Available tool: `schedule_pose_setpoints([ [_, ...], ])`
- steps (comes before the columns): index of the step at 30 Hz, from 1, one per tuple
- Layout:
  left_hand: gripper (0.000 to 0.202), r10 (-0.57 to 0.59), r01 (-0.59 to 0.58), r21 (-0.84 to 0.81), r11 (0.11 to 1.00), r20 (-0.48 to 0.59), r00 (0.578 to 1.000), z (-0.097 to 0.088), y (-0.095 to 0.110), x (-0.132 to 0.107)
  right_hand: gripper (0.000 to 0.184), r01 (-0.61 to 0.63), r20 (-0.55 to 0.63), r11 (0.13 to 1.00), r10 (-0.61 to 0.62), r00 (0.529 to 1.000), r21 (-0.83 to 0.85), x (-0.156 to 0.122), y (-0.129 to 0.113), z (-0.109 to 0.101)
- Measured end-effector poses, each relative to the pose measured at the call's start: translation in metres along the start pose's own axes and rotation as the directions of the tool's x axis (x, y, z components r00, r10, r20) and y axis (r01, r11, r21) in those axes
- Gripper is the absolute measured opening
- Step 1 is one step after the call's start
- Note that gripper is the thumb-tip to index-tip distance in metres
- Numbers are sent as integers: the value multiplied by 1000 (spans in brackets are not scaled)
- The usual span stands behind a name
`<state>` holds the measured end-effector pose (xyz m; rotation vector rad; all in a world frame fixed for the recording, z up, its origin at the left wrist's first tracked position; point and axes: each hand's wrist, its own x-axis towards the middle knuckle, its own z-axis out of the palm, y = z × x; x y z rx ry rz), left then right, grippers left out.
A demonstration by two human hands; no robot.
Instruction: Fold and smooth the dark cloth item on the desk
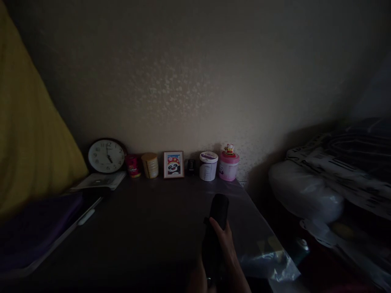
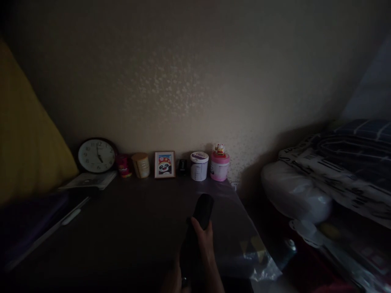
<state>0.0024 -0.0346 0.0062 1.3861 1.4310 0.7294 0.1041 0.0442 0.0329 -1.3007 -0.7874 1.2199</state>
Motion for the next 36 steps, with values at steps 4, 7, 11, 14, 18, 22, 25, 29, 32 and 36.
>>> schedule_pose_setpoints([
  [4,84,44,-45,137,990,8,999,-4,-5,3,69,6,-68,998,-10,998,-58,7,7,2],
  [7,88,126,-120,111,987,-47,991,-12,1,4,66,-16,-73,999,12,997,-46,9,10,4],
  [11,81,240,-216,167,962,-143,960,-16,3,15,65,16,-80,994,-24,997,-108,16,13,7],
  [14,70,365,-280,390,877,-164,916,-17,-5,28,67,125,-52,949,-146,988,-289,27,18,6],
  [18,73,307,-212,506,836,-111,945,-21,-14,39,64,316,-9,742,-398,918,-591,39,31,0],
  [22,77,262,-139,627,766,-108,959,-21,-13,43,46,457,105,571,-542,834,-683,42,37,-2],
  [25,75,208,-81,677,731,-109,972,-21,-7,43,28,597,261,503,-586,767,-625,45,35,-4],
  [29,72,168,-33,709,705,-121,978,-22,-1,42,21,670,358,571,-570,739,-475,51,27,-16],
  [32,72,175,-51,698,715,-108,979,-22,-2,43,22,597,378,695,-469,798,-400,48,20,-28],
  [36,71,190,-50,716,697,-116,975,-20,-3,45,24,547,448,770,-383,808,-328,32,10,-33],
])
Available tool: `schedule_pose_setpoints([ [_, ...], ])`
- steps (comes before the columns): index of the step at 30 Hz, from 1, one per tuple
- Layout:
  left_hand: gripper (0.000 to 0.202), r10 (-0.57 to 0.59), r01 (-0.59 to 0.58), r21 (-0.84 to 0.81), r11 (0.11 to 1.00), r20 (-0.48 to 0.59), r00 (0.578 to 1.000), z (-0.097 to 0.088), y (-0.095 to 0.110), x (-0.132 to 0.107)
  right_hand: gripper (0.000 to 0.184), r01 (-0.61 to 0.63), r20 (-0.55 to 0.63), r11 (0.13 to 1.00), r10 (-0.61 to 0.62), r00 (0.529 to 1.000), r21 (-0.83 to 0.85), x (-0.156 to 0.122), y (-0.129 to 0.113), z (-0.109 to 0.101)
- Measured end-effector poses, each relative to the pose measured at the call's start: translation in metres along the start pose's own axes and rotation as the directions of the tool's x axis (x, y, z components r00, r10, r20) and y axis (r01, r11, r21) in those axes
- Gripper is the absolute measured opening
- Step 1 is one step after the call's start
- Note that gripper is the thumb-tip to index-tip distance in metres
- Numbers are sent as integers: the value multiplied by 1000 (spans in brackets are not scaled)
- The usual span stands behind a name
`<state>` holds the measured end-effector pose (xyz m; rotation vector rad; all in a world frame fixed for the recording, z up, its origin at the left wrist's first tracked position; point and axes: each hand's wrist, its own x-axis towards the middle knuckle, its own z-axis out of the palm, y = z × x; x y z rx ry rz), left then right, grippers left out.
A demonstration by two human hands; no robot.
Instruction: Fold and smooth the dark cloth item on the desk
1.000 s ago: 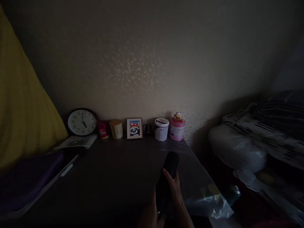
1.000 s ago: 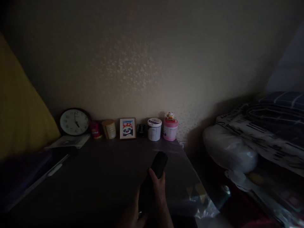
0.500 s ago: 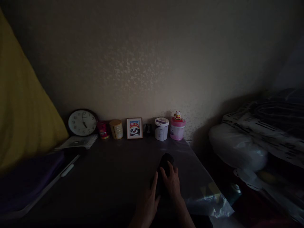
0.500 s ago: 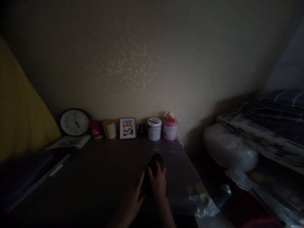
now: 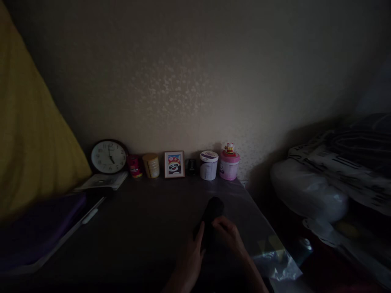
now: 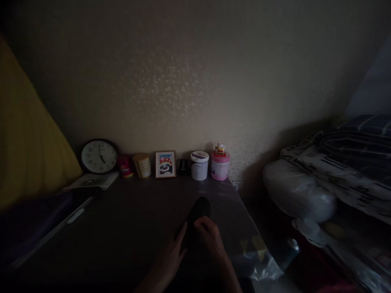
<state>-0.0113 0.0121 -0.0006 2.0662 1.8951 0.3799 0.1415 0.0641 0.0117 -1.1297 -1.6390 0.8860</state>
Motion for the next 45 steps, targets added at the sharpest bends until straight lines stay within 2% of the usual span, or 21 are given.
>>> schedule_pose_setpoints([
  [4,71,-5,5,36,999,4,1000,-2,3,-1,24,38,75,999,-40,996,34,-1,-12,3],
  [8,68,47,-45,-48,998,23,999,-5,3,-2,22,6,106,998,-13,994,62,7,-12,2],
  [13,65,94,-91,-128,988,16,995,-3,-1,-1,21,-22,152,1000,20,988,13,16,-11,-4],
  [18,67,94,-94,-83,992,3,996,1,-3,-1,21,-22,229,999,32,973,-46,27,-16,0],
  [21,65,124,-125,-53,991,-20,992,6,-5,0,17,104,245,977,-56,968,-185,35,-17,8],
  [24,63,108,-109,-14,994,-34,994,11,-7,0,15,228,284,886,-116,952,-403,39,-17,18],
  [27,68,83,-83,16,996,-44,996,10,-9,-2,14,204,223,800,-89,971,-565,38,-16,27],
  [30,73,85,-84,23,996,-32,996,3,-9,-10,13,182,178,756,-87,980,-629,36,-16,32],
  [32,70,82,-82,17,996,-12,997,-4,-9,-17,14,194,179,787,-108,978,-585,36,-16,31],
  [34,67,59,-60,25,998,16,998,-10,-9,-23,19,167,156,870,-105,982,-464,38,-15,24],
  [37,66,14,-16,36,999,59,998,-17,-9,-30,26,-16,47,981,26,999,-192,39,-10,7],
  [39,67,-20,19,17,1000,82,996,-18,-10,-33,33,-129,-29,991,128,991,-38,36,-5,-6],
  [41,67,-25,29,-33,999,99,995,-18,-12,-34,38,-174,-78,984,177,981,41,32,0,-16],
  [43,67,-13,20,-75,997,101,995,-18,-14,-35,39,-167,-91,985,171,981,51,29,1,-19],
  [45,67,-16,23,-74,997,92,996,-18,-14,-36,35,-119,-57,993,119,991,9,29,-2,-15],
])
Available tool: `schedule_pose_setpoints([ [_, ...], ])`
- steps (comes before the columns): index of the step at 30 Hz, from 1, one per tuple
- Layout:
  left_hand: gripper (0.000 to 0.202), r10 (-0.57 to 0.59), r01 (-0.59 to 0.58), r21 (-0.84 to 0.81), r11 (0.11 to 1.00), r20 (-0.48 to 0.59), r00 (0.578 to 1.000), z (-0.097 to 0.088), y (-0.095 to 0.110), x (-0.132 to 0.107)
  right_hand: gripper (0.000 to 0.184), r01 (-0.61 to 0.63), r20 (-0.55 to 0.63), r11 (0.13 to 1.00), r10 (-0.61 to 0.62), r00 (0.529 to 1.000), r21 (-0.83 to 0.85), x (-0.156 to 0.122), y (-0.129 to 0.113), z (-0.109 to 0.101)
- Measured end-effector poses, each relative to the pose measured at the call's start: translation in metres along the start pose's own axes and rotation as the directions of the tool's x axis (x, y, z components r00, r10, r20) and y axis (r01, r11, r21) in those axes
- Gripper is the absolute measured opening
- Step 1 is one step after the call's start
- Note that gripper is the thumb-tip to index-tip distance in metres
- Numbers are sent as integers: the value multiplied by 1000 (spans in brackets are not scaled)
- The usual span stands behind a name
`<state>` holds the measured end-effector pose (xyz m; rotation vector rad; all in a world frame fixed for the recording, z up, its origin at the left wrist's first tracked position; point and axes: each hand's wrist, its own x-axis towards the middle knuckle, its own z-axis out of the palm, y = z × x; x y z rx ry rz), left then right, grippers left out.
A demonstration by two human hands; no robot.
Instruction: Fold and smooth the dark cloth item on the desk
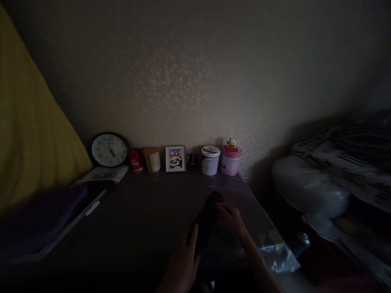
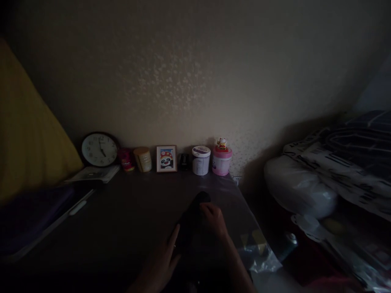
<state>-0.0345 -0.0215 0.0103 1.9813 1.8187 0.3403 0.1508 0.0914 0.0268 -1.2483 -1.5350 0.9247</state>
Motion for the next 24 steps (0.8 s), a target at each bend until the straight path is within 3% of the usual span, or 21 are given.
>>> schedule_pose_setpoints([
  [3,67,-15,15,33,999,-23,1000,-1,0,0,29,127,129,988,-114,985,-93,1,-13,15],
  [8,74,57,-50,79,996,-94,994,3,-1,4,36,329,317,921,-254,914,-208,6,-22,42],
  [12,75,99,-84,123,989,-121,988,12,-5,9,33,384,295,893,-310,904,-236,6,-9,46],
  [18,70,104,-88,121,989,-135,985,16,-7,11,33,389,242,903,-342,908,-181,2,-7,35],
  [22,66,85,-68,152,986,-110,990,17,-6,10,44,441,341,875,-360,868,-199,5,-10,38],
  [24,65,90,-69,167,984,-126,988,17,-6,11,44,415,355,881,-323,878,-226,7,-10,42],
])
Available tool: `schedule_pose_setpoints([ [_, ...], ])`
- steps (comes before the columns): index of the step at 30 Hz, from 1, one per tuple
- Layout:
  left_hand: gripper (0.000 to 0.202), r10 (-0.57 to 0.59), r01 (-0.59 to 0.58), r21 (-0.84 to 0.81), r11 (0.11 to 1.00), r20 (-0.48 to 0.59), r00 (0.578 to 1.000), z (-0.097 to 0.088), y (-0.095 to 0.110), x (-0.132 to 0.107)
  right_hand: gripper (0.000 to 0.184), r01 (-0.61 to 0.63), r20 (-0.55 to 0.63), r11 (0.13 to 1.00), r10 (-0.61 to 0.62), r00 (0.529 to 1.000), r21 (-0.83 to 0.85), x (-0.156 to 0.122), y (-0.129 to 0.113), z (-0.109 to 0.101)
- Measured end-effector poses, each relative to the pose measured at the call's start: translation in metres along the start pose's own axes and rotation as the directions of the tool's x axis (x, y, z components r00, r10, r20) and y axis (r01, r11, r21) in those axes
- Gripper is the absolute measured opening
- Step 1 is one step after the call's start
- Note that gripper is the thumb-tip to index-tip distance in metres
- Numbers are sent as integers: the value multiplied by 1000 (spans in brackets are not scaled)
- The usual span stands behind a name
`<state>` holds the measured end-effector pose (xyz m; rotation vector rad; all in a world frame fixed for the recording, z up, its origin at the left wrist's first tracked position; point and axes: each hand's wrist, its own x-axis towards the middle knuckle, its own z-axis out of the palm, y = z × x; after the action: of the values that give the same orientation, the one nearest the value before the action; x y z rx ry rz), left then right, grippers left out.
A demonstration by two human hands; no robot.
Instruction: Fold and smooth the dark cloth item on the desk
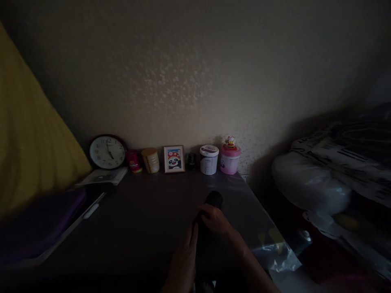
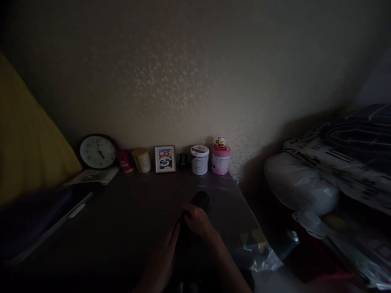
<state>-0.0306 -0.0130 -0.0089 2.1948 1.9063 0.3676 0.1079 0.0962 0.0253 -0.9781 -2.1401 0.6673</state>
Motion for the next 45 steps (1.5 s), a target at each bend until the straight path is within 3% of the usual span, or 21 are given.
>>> schedule_pose_setpoints([
  [2,66,13,-13,1,1000,-24,1000,0,0,0,41,-44,-26,998,45,999,47,0,1,2],
  [5,67,-6,6,-28,1000,-4,1000,-1,1,0,36,-144,-58,958,163,985,248,-12,3,-4],
  [9,66,-29,30,-62,998,26,999,-2,1,1,31,-277,-215,874,383,899,399,-40,19,-29],
  [12,68,-32,33,-68,997,27,999,2,-1,1,35,-303,-377,883,434,818,358,-61,38,-46],
  [14,70,-16,17,-74,997,17,1000,5,-2,1,36,-334,-416,891,442,795,307,-70,50,-52],
  [19,66,-39,45,-94,995,57,998,2,-3,0,31,-393,-395,901,434,810,184,-80,66,-46],
  [22,65,-44,55,-240,969,51,998,-7,-4,2,32,-391,-376,902,431,820,182,-81,70,-43],
  [24,65,-64,77,-378,922,45,997,-16,-7,5,32,-396,-370,899,438,819,188,-82,71,-43],
  [26,65,-99,142,-536,832,107,989,-23,-11,10,32,-403,-367,897,442,819,180,-82,73,-43],
  [29,64,-214,387,-677,626,328,920,-28,-22,15,31,-402,-378,902,431,819,155,-82,73,-43],
  [30,64,-271,443,-668,598,351,896,-28,-27,15,31,-399,-384,905,425,820,148,-82,73,-43],
  [32,65,-346,397,-609,686,207,915,-26,-34,14,32,-390,-392,911,411,823,135,-82,72,-43],
  [34,62,-282,242,-459,855,-20,959,-23,-38,11,33,-386,-399,914,401,825,121,-81,70,-43],
  [36,62,-200,161,-295,942,-109,974,-22,-39,8,34,-391,-402,914,400,824,108,-81,69,-43],
  [40,73,-194,185,-197,963,-29,981,-23,-41,14,35,-402,-387,912,400,831,80,-81,69,-43],
  [45,74,-214,203,-440,875,23,976,-43,-48,23,35,-382,-405,921,377,833,72,-80,76,-41],
])
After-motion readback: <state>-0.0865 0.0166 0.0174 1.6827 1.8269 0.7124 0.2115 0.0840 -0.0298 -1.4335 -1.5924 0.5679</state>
